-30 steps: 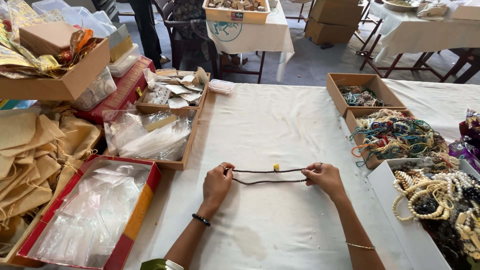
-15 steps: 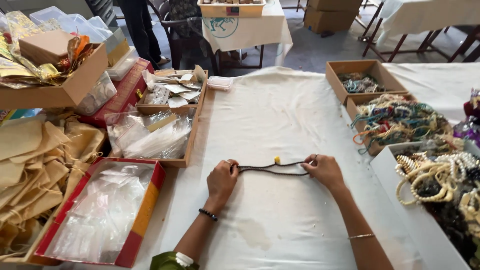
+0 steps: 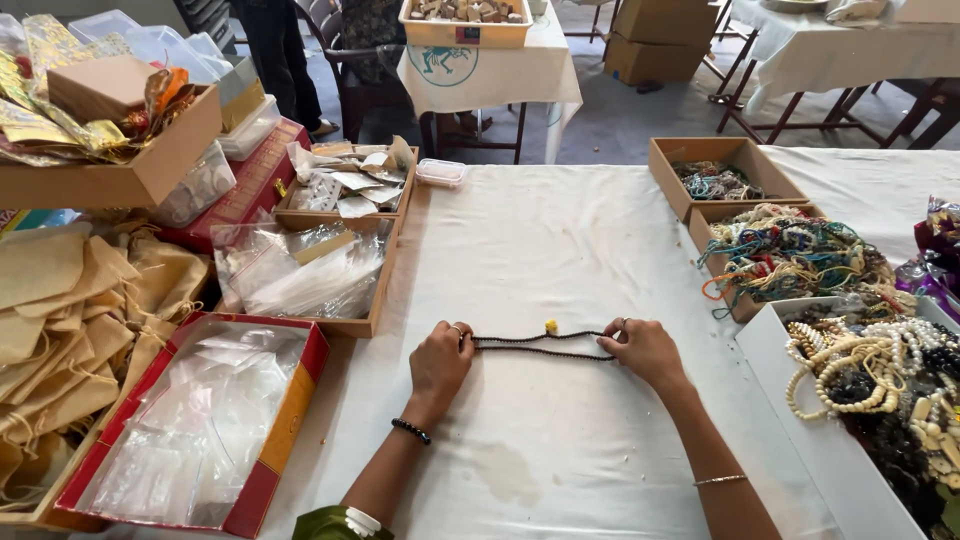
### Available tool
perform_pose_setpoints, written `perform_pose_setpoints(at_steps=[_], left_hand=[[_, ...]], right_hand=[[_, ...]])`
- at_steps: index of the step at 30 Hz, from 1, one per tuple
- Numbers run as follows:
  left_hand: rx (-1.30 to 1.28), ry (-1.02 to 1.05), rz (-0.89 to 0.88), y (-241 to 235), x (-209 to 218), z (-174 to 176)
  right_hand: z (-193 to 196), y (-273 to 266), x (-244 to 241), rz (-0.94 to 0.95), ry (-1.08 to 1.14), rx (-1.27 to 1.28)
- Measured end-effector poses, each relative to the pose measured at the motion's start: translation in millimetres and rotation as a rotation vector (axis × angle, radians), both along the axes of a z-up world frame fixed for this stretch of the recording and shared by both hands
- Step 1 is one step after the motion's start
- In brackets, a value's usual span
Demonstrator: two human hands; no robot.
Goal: The person handles various jewelry items, including a beaded necklace and a bracelet, on a white table. They place the items into small plastic bags and then into a small plastic container. The person also handles a small cloth pouch and other packaging materials.
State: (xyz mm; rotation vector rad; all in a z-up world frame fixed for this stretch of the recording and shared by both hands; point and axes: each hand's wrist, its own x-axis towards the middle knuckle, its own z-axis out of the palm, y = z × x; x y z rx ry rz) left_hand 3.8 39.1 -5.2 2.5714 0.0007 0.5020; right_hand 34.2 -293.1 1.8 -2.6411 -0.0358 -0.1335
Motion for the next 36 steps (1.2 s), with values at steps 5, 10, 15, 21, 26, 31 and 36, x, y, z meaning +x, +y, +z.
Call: perform_pose_setpoints(at_steps=[5,10,15,21,26,31,36], left_hand=[[0.014,0.005,-0.001,2,-1,0],[0.026,-0.006,-0.017,-1,0,-2],[0.075,-0.024,-0.016,-2,-2,-7],[0.064,-0.036,-0.051,-2,0,-3],[0.077,-0.03,-0.065,0,-3,-6],[0.067,-0.025,-0.069,-1,0,-1],[0.086,0.006,-0.071,-3,1,-3]], right_hand=[[-2,2,0,0.007,0.009,-0.035],[-9,-5,3,0.016,-0.018,-0.037],[-3,1,-3,0.008,0.017,-0.06],[-8,-1,0,0.016,-0.016,-0.078],[-6,5,-4,0.015,-0.012,-0.121],[-9,3,3,-0.012,0.008,-0.124],[-8,1,3,0.007,0.014,-0.079]])
